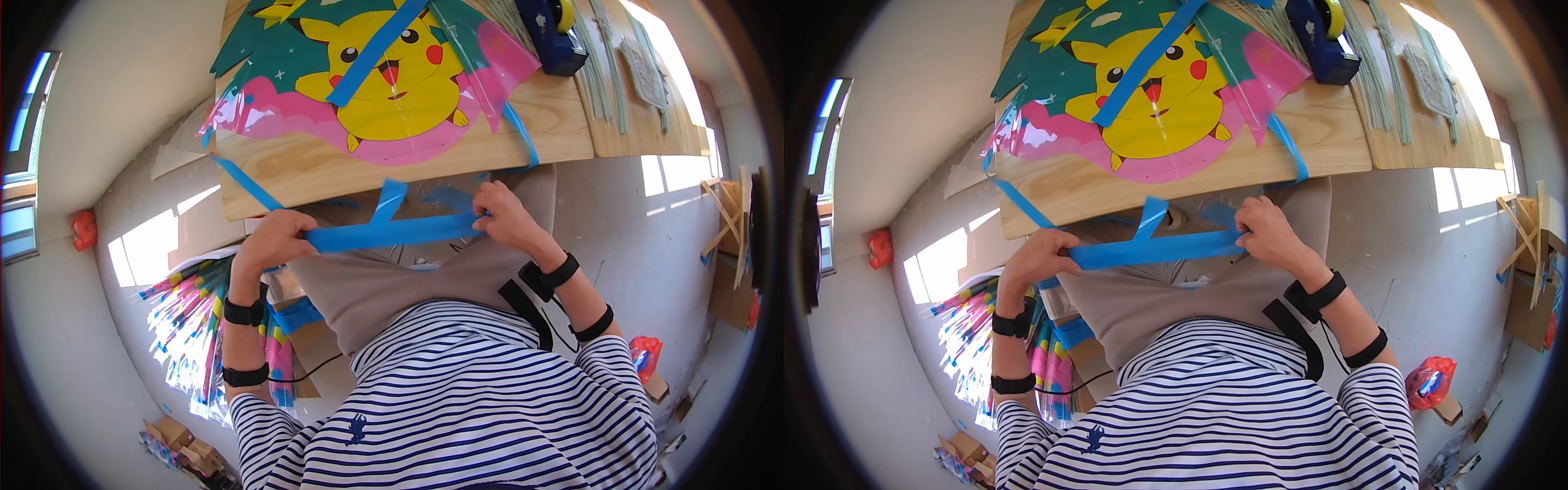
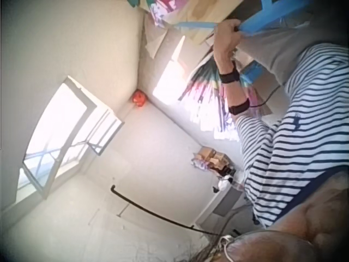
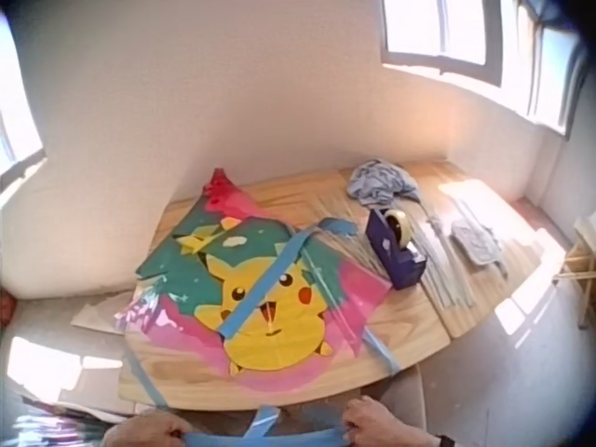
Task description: Assembling a plastic Pikachu kite by attaching blue plastic tails with tape.
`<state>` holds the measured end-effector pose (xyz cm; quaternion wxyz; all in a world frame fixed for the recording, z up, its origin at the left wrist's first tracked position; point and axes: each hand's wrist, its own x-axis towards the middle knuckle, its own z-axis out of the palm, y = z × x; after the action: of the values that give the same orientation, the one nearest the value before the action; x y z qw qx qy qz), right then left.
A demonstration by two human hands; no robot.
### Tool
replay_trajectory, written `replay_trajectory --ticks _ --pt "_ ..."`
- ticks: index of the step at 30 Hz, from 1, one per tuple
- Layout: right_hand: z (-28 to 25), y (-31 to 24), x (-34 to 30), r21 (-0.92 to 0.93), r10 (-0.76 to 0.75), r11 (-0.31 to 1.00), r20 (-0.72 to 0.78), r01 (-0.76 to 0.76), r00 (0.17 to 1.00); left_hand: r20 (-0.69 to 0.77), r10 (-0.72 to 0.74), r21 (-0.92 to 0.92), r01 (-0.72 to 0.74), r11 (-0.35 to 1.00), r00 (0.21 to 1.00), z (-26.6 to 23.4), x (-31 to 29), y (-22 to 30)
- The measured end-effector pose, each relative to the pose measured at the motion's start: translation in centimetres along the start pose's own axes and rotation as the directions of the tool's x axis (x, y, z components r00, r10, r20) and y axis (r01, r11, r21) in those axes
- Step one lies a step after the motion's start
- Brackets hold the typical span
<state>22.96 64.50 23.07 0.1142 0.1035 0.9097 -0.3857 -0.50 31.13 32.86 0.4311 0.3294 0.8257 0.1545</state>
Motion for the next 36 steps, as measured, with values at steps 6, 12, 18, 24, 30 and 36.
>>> replay_trajectory --ticks 6,12,18,24,30,36 --pt "2.4 1.0 0.2 -0.519 0.101 0.851 0.019 -0.077 0.995 -0.303 -0.166 0.153 0.220 0.963 0.938 -5.5 -2.6 -1.0" --pt "0.3 -8.9 4.0 0.301 -0.270 0.907 -0.120 0.294 0.956 -0.203 0.486 0.334 -0.407 0.850 0.850 -1.6 1.1 3.7" --pt "0.7 -11.9 6.0 0.463 -0.282 0.826 -0.153 0.320 0.947 -0.118 0.534 0.455 -0.432 0.778 0.837 -0.9 3.3 8.5" --pt "2.9 -10.1 6.4 0.659 -0.135 0.741 -0.035 0.124 0.990 -0.111 0.405 0.482 -0.307 0.820 0.908 -1.3 4.4 9.2" --pt "7.4 -5.9 6.2 0.877 0.263 0.407 0.157 -0.256 0.952 -0.664 0.536 0.620 -0.017 0.785 0.521 2.3 8.5 8.7" --pt "8.3 -5.2 3.9 0.859 0.391 0.098 0.431 -0.502 0.814 -0.545 0.433 0.396 -0.235 0.888 0.718 11.4 8.0 7.3"
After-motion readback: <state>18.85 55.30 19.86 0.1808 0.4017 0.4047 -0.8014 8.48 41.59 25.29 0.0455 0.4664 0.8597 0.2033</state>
